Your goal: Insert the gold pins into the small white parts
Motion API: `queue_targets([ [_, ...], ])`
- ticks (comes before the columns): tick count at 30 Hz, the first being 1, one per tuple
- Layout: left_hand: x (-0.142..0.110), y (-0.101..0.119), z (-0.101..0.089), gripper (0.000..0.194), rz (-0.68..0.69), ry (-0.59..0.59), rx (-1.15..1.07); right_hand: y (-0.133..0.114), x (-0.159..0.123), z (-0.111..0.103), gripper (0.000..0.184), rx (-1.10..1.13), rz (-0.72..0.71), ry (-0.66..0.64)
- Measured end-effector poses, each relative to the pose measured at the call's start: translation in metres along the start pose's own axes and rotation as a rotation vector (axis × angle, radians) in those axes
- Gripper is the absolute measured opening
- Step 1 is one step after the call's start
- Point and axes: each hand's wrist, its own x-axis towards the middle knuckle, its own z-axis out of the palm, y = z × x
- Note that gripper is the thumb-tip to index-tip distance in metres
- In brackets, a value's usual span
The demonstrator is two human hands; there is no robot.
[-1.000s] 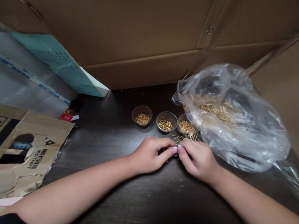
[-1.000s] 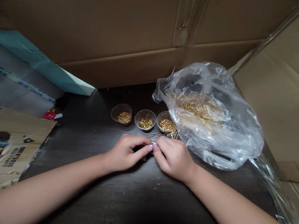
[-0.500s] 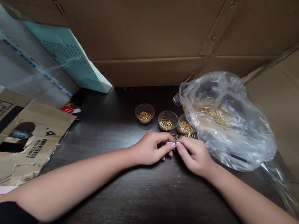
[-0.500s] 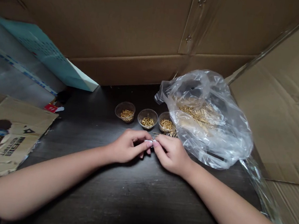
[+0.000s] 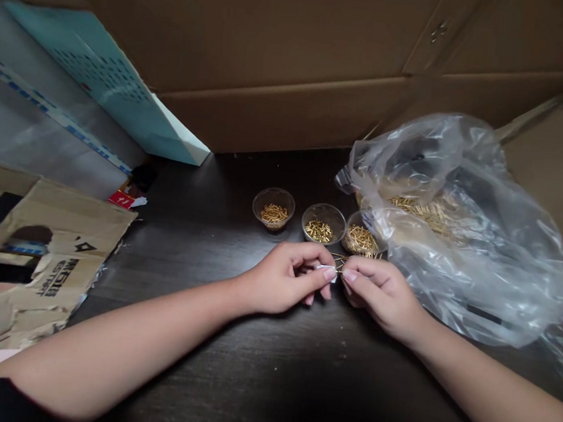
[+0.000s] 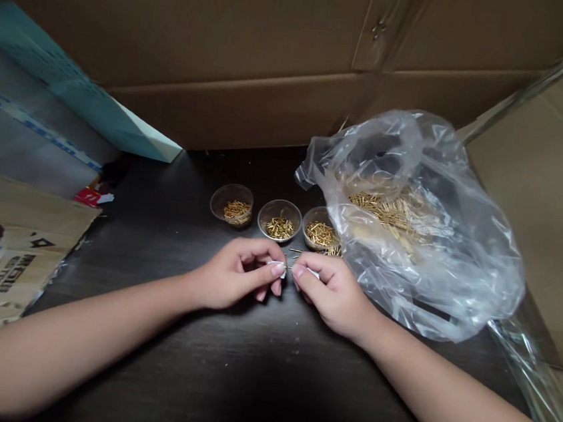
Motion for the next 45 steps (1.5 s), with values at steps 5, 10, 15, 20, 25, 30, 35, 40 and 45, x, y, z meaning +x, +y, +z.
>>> queue_targets([
  [5,0.001,0.0,0.001,0.033,-0.004,-0.006,-0.011,0.001,0.0,-0.002,0.04,0.013,0.002,-0.034],
  [10,0.001,-0.001,0.002,0.034,0.002,-0.001,0.015,0.002,0.0,0.0,0.041,0.071,0.047,-0.005],
  [15,0.0,0.0,0.001,0.03,0.043,0.008,0.128,0.0,0.001,0.002,0.039,0.03,0.018,-0.001],
  [20,-0.001,-0.002,-0.001,0.022,0.103,0.008,0.245,-0.001,0.001,0.001,0.037,-0.016,-0.014,0.003],
  [25,-0.002,-0.002,-0.001,0.021,0.151,0.026,0.348,-0.004,0.001,0.001,0.036,-0.194,-0.106,0.019],
  [30,-0.003,-0.004,-0.003,0.018,0.292,0.063,0.543,-0.008,-0.001,0.002,0.028,-0.403,-0.23,0.091],
  [35,-0.004,-0.006,-0.004,0.018,0.333,0.078,0.6,-0.008,-0.001,0.002,0.025,-0.409,-0.248,0.073],
  [40,-0.004,-0.005,-0.004,0.018,0.34,0.082,0.609,-0.008,-0.001,0.003,0.023,-0.448,-0.272,0.089],
  [45,-0.004,-0.005,-0.003,0.018,0.359,0.099,0.637,-0.009,-0.002,0.004,0.023,-0.514,-0.302,0.094],
])
